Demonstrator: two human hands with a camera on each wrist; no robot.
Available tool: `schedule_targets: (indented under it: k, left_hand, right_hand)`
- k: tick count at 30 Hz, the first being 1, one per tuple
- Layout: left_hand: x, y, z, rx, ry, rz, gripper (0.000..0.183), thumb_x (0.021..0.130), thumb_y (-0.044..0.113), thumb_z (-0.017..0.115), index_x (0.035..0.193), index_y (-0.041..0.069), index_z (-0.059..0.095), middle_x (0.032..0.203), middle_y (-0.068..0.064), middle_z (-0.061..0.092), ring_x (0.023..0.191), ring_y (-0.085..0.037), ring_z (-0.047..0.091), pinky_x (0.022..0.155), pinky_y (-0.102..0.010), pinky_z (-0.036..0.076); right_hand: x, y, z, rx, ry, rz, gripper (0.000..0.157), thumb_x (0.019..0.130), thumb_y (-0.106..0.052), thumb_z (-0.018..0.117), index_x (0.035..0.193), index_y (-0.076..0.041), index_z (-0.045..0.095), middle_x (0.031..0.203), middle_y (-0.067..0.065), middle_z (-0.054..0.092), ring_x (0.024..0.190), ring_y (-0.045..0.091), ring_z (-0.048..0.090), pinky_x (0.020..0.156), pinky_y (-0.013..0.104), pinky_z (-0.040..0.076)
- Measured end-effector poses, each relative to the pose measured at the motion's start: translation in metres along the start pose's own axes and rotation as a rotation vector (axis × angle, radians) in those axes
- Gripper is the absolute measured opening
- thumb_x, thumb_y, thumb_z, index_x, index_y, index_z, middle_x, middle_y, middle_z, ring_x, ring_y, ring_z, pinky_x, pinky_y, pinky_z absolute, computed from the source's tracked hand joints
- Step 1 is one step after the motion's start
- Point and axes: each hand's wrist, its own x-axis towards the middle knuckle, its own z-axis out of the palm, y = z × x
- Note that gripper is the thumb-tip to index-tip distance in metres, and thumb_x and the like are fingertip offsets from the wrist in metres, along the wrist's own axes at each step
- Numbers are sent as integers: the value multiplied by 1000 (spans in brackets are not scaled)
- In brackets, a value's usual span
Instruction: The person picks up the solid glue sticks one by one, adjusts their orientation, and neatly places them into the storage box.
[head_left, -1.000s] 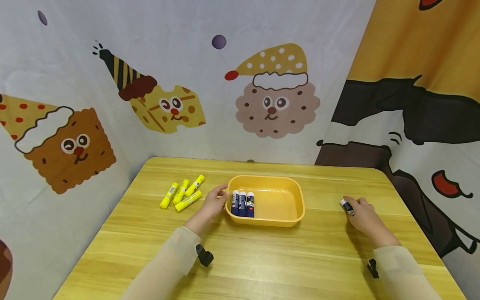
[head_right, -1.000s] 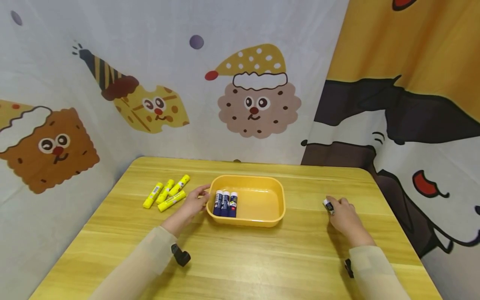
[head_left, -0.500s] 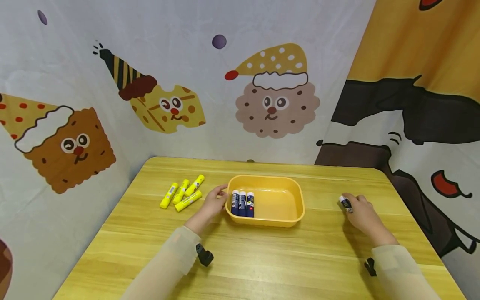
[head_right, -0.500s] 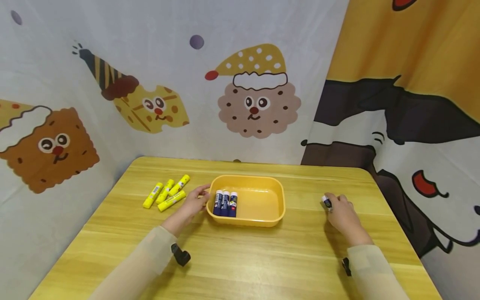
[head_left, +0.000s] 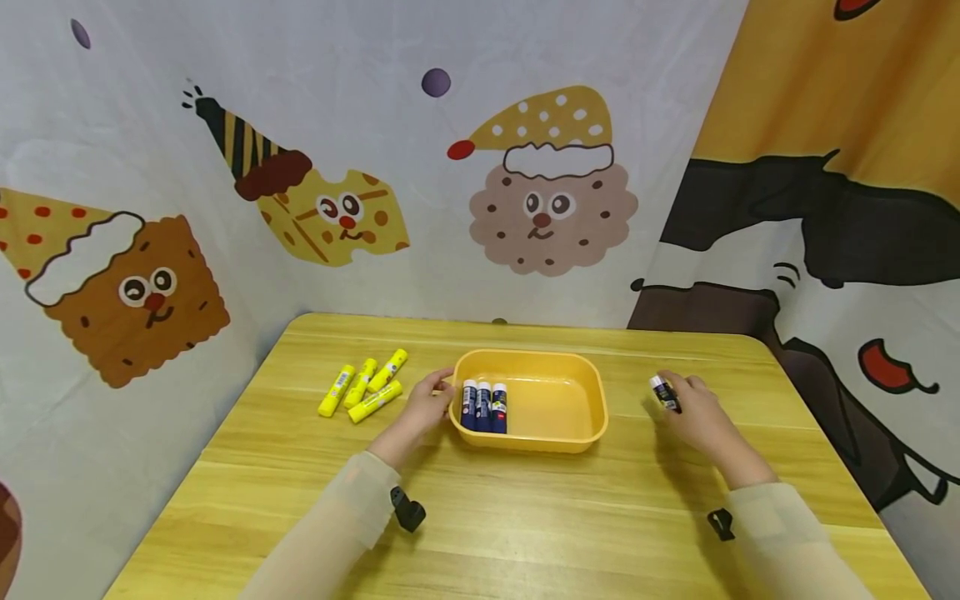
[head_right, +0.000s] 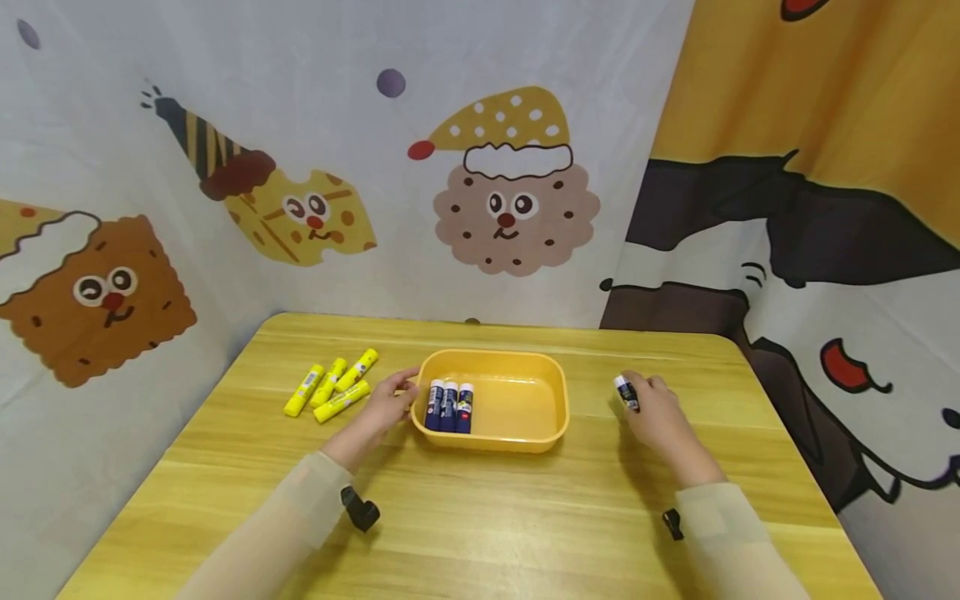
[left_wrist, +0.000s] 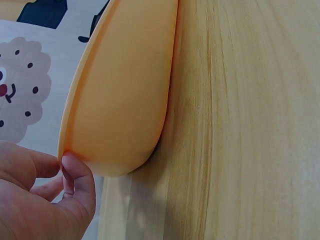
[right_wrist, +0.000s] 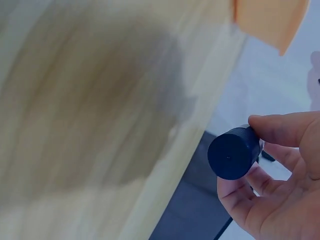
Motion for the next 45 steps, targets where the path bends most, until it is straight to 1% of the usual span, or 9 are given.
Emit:
schedule_targets:
  k: [7,15,22,25,29,36,39,42,45]
  left_hand:
    - [0,1,0,-5,-3,-6,40,98,9,47,138,10,48,109,-12,48,75,-14,50,60,-22,47]
    - [-2,2,0,-5,0,-1,39,98,9,48,137,9,48,108,-11,48,75,-13,50,59,-22,47]
    - [-2,1,1,-7,-1,3,40,98,9,48,137,9,49,108,-11,48,75,-13,50,59,-22,47]
    - [-2,1,0,-17,2,7,40,97,8,48,137,8,49,107,-11,48,74,-13,50,58,-21,46]
    - [-2,1,0,-20,2,13,40,97,7,48,137,7,48,106,-12,48,73,-13,50,57,-21,47]
    - [-2,2,0,-28,0,4,40,97,8,48,138,8,48,108,-12,48,74,-13,49,58,-21,47]
    - [-2,1,0,-29,-1,10,40,97,7,48,137,7,48,107,-12,48,74,-13,50,57,-21,47]
    - [-2,0,0,-24,-1,16,40,97,7,48,137,7,48,107,-12,48,73,-13,50,57,-21,47]
    - [-1,0,1,-18,1,10,40,97,8,48,137,8,48,108,-12,49,75,-14,50,58,-21,47]
  right_hand:
    - [6,-27,-3,41,5,-18,60,87,-4,61,141,2,35,115,35,46,90,41,54,69,47,49]
    - [10,-48,-5,96,10,-16,59,91,-7,58,143,0,33,124,35,43,101,44,53,77,51,50]
    - [14,-60,-3,174,20,15,61,93,-9,56,146,0,28,127,34,39,96,38,55,69,39,53]
    - [17,-66,-2,243,33,9,61,92,-8,57,145,2,27,121,32,41,92,37,56,65,36,53]
    - [21,-73,2,361,20,25,60,92,-7,57,144,1,28,118,29,44,93,37,56,66,34,53]
    - [26,-94,15,653,-102,153,64,94,-13,58,147,-5,22,124,25,40,99,33,55,72,33,53]
    - [29,-105,22,737,-147,194,64,94,-14,58,147,-5,22,125,24,37,96,28,53,74,33,54]
    - [32,-114,31,777,-180,213,64,94,-14,58,146,-6,23,124,24,37,93,27,55,76,38,54]
    - [34,-123,41,759,-190,211,62,93,-14,60,145,-7,26,121,23,41,88,26,57,76,42,54]
